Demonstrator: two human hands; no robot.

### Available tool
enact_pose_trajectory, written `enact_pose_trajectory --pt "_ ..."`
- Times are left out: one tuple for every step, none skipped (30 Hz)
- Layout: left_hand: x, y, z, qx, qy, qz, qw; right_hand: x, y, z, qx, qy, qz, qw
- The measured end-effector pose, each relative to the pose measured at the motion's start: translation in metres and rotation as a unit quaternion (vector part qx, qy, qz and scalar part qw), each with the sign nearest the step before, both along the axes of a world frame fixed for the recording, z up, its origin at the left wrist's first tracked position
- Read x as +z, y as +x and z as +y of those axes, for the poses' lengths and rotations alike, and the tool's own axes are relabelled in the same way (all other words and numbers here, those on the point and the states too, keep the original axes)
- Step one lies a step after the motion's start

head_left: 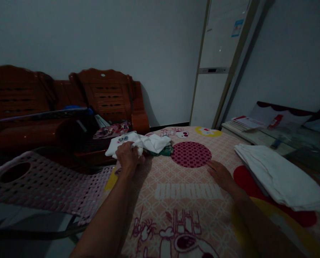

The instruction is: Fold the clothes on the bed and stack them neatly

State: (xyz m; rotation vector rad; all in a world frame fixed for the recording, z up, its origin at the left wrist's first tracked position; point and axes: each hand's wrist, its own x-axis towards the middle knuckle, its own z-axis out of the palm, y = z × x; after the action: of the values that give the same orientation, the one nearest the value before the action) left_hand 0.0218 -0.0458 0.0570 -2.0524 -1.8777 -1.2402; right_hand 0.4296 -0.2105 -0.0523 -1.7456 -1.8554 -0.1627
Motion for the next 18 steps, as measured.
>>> enact_pose_trajectory --pt "0.005 0.002 -0.003 0.005 0.001 0.004 1.0 0.002 -0.002 0.0 -0.002 0.006 0.008 1.0" --pt "0.009 0.005 -0.008 -0.001 0.011 0.006 1.0 0.006 -0.004 -0.001 -0.003 0.013 0.019 1.0" --pt "0.014 0.011 -0.014 -0.017 0.028 0.006 0.999 0.011 -0.008 -0.001 -0.002 0.023 0.034 0.999" --pt "0.017 0.019 -0.022 -0.046 0.05 0.003 0.998 0.017 -0.013 -0.002 0.001 0.032 0.053 0.998" --pt "0.019 0.029 -0.032 -0.089 0.07 0.0 0.994 0.025 -0.019 -0.003 0.008 0.039 0.076 0.996" --pt "0.019 0.04 -0.044 -0.136 0.085 -0.01 0.987 0.032 -0.027 -0.004 0.018 0.039 0.103 0.994" --pt "0.017 0.053 -0.056 -0.195 0.085 -0.017 0.977 0.04 -0.036 -0.006 0.033 0.028 0.134 0.99" --pt "0.013 0.067 -0.068 -0.257 0.075 -0.022 0.963 0.046 -0.045 -0.007 0.056 0.007 0.166 0.984" --pt "0.007 0.081 -0.081 -0.313 0.06 -0.03 0.948 0.052 -0.055 -0.009 0.086 -0.025 0.201 0.976" --pt "-0.001 0.094 -0.092 -0.37 0.04 -0.035 0.928 0.055 -0.064 -0.011 0.118 -0.061 0.233 0.963" --pt "-0.008 0.105 -0.103 -0.422 0.022 -0.041 0.906 0.057 -0.072 -0.013 0.145 -0.1 0.263 0.948" --pt "-0.015 0.115 -0.111 -0.456 0.005 -0.049 0.889 0.058 -0.079 -0.014 0.163 -0.132 0.288 0.934" --pt "-0.021 0.123 -0.117 -0.481 -0.011 -0.056 0.875 0.057 -0.084 -0.015 0.173 -0.156 0.307 0.923" --pt "-0.026 0.128 -0.122 -0.498 -0.023 -0.061 0.865 0.057 -0.087 -0.016 0.175 -0.17 0.324 0.914" --pt "-0.029 0.131 -0.124 -0.509 -0.032 -0.066 0.858 0.056 -0.089 -0.017 0.172 -0.173 0.34 0.908" --pt "-0.032 0.133 -0.125 -0.516 -0.039 -0.069 0.853 0.056 -0.089 -0.017 0.166 -0.168 0.358 0.903" --pt "-0.033 0.132 -0.124 -0.521 -0.042 -0.072 0.85 0.056 -0.088 -0.016 0.159 -0.158 0.383 0.896" --pt "-0.034 0.131 -0.122 -0.525 -0.04 -0.073 0.847 0.057 -0.087 -0.016 0.149 -0.144 0.415 0.886"
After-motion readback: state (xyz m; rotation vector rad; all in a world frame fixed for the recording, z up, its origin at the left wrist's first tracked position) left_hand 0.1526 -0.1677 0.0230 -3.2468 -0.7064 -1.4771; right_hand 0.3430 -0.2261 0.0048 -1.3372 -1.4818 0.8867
